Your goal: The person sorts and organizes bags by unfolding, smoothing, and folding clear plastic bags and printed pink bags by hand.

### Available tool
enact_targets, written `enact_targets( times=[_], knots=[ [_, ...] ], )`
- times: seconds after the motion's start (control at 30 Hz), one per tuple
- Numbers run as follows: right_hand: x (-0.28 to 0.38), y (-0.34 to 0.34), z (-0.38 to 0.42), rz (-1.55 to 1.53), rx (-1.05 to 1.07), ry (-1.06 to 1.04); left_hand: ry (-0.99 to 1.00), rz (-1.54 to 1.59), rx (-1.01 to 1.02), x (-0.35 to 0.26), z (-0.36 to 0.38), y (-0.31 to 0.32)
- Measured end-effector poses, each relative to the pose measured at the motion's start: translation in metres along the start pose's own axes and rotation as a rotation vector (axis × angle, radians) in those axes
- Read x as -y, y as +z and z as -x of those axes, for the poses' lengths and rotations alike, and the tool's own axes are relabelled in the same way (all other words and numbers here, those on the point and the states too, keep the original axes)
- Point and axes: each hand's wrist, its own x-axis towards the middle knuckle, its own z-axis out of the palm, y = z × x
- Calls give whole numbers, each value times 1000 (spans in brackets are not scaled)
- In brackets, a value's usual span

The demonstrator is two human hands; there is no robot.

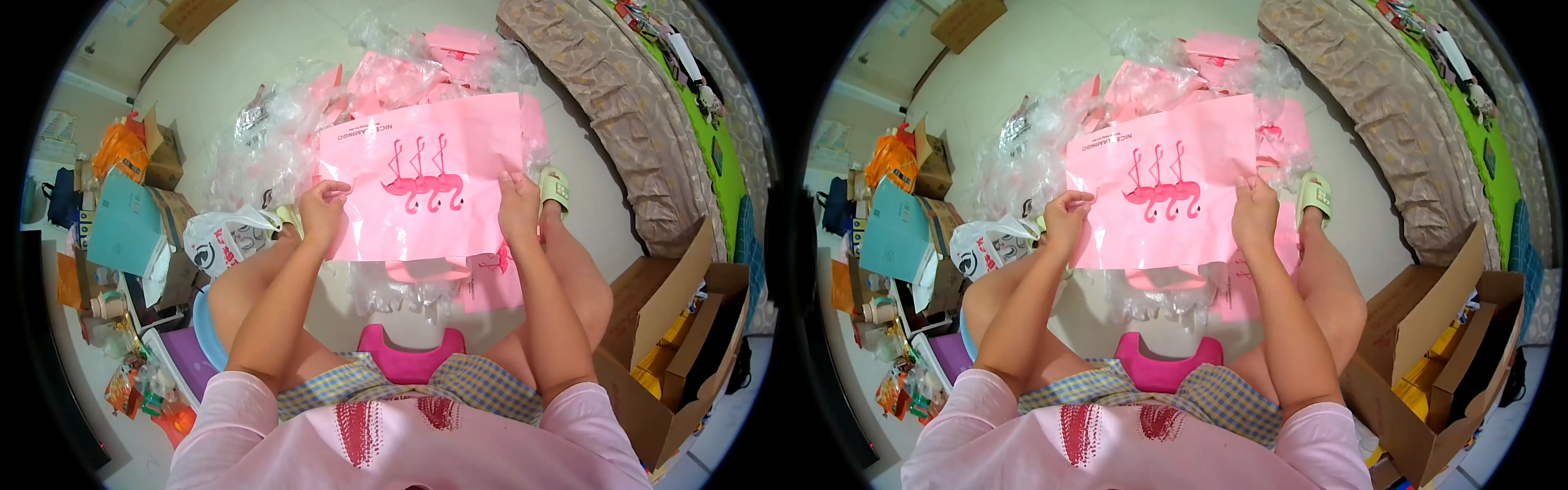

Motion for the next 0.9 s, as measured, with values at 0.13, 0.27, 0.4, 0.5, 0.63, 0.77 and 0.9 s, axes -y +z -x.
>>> enact_targets(
  times=[0.13, 0.27, 0.4, 0.5, 0.63, 0.77, 0.9],
  knots=[
    [-14, 0, 5, 66, 8, -87, -47, -27, -44, 0, 3, -6],
    [-27, -3, 6, 106, 67, -22, -125, 29, -70, -9, 6, -9],
    [-35, -4, 12, 287, 147, 104, -10, -39, -52, -6, 4, -10],
    [-22, -7, 31, 362, 223, 140, 114, -114, -19, -3, 1, -1],
    [-26, -6, 51, 406, 271, 165, 413, -339, 8, -7, 3, 13],
    [-72, -10, 82, 410, 278, 138, 282, -535, 293, -7, 2, 30],
    [-71, -30, 93, 527, 528, 354, 300, -611, 503, -7, -5, 54]
  ],
)
